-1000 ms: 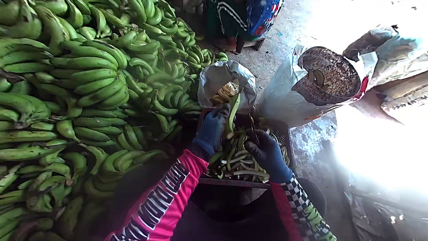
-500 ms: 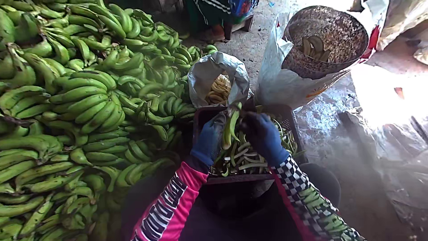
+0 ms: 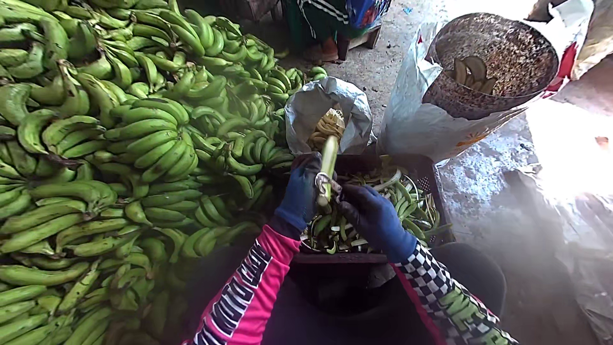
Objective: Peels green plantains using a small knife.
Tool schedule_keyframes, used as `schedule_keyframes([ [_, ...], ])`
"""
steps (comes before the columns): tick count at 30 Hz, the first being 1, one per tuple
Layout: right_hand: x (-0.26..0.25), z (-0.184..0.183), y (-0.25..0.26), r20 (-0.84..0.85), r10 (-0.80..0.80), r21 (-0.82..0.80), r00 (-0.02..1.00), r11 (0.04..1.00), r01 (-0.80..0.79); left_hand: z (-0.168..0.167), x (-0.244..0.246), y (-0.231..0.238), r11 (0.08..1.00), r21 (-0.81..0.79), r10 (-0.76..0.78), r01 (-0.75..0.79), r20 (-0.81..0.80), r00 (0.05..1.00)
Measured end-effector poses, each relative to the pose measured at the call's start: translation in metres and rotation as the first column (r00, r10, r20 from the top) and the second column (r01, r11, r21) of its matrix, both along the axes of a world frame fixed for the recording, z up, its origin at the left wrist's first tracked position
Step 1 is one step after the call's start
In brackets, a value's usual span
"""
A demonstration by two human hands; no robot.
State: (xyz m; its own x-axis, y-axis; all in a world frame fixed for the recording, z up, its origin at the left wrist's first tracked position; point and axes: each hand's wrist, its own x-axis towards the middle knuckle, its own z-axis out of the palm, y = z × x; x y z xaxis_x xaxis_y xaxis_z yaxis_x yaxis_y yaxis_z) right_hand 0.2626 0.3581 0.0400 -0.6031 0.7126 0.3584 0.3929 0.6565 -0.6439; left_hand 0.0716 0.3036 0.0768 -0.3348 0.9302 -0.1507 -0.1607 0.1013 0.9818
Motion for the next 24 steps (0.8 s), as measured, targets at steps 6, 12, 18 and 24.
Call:
schedule_keyframes([
  [6,0.025,0.004,0.056,0.010,-0.381,-0.121,0.924,0.917,0.380,0.006,0.009,0.011,0.934,-0.048,-0.341,0.354,0.172,0.924],
  [12,0.009,-0.001,0.008,-0.146,-0.154,-0.176,0.977,0.976,0.127,0.003,0.014,0.002,0.991,-0.029,0.131,-0.134,-0.072,0.989],
  [18,-0.010,-0.011,-0.013,-0.082,-0.006,-0.048,0.997,0.999,0.002,-0.005,0.001,0.002,0.982,-0.035,0.181,-0.185,-0.100,0.978],
  [24,0.012,0.001,0.048,0.017,-0.281,-0.169,0.959,0.945,0.280,-0.003,0.003,0.011,0.905,-0.009,-0.422,0.424,0.099,0.901],
])
